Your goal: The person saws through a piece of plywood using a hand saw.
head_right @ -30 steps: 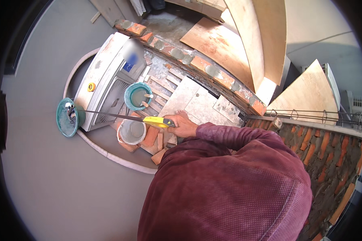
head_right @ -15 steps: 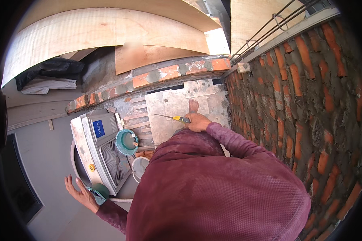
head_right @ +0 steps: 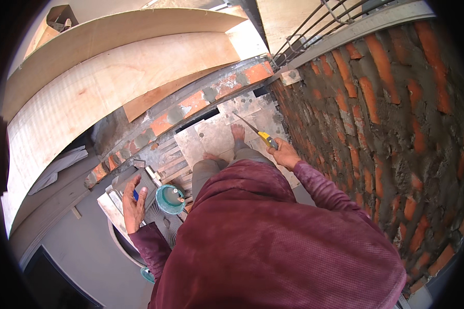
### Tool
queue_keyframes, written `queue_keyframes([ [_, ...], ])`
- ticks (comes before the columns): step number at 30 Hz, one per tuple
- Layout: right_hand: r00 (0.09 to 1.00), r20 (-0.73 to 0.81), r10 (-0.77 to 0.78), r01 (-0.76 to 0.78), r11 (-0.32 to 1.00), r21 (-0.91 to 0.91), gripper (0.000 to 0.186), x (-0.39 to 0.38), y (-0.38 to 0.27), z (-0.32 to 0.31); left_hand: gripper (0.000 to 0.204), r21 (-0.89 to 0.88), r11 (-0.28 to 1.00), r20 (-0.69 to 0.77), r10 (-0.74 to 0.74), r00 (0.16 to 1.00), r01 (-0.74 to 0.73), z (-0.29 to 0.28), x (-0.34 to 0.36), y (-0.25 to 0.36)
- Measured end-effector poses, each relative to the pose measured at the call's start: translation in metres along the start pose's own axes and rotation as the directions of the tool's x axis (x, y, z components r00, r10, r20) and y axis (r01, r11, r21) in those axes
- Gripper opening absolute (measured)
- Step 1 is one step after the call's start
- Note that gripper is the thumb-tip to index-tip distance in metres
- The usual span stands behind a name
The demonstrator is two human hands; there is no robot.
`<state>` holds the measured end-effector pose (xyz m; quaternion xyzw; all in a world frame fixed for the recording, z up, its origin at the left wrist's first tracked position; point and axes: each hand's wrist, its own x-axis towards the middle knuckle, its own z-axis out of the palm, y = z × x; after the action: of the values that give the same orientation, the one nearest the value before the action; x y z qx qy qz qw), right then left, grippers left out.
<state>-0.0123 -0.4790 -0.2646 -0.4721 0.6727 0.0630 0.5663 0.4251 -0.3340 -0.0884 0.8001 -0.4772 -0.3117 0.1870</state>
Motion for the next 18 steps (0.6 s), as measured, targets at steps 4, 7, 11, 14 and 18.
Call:
queue_keyframes([
  [4, 0.983, -0.181, 0.038, 0.051, 0.886, 0.462, 0.029, 0.002, 0.008, 0.017, 0.042, -0.041, 0.991, 0.121, 0.128, 0.984, -0.124, 0.01, 0.04, 0.002],
  [7, 0.962, -0.273, -0.016, 0.197, 0.732, 0.652, 0.023, -0.004, -0.011, 0.041, 0.041, 0.059, 0.964, 0.18, 0.245, 0.953, -0.259, -0.002, 0.082, 0.016],
  [11, 0.931, -0.358, -0.069, 0.354, 0.41, 0.841, 0.024, -0.01, -0.059, 0.054, 0.037, 0.201, 0.802, 0.179, 0.535, 0.826, -0.563, -0.018, 0.161, 0.071],
  [14, 0.91, -0.402, -0.104, 0.414, 0.279, 0.866, 0.031, 0.01, -0.091, 0.052, 0.032, 0.318, 0.625, 0.125, 0.718, 0.685, -0.713, -0.009, 0.231, 0.13],
  [18, 0.871, -0.444, -0.209, 0.476, 0.142, 0.868, 0.04, 0.066, -0.153, 0.05, 0.023, 0.567, 0.336, 0.084, 0.885, 0.458, -0.752, 0.007, 0.354, 0.185],
])
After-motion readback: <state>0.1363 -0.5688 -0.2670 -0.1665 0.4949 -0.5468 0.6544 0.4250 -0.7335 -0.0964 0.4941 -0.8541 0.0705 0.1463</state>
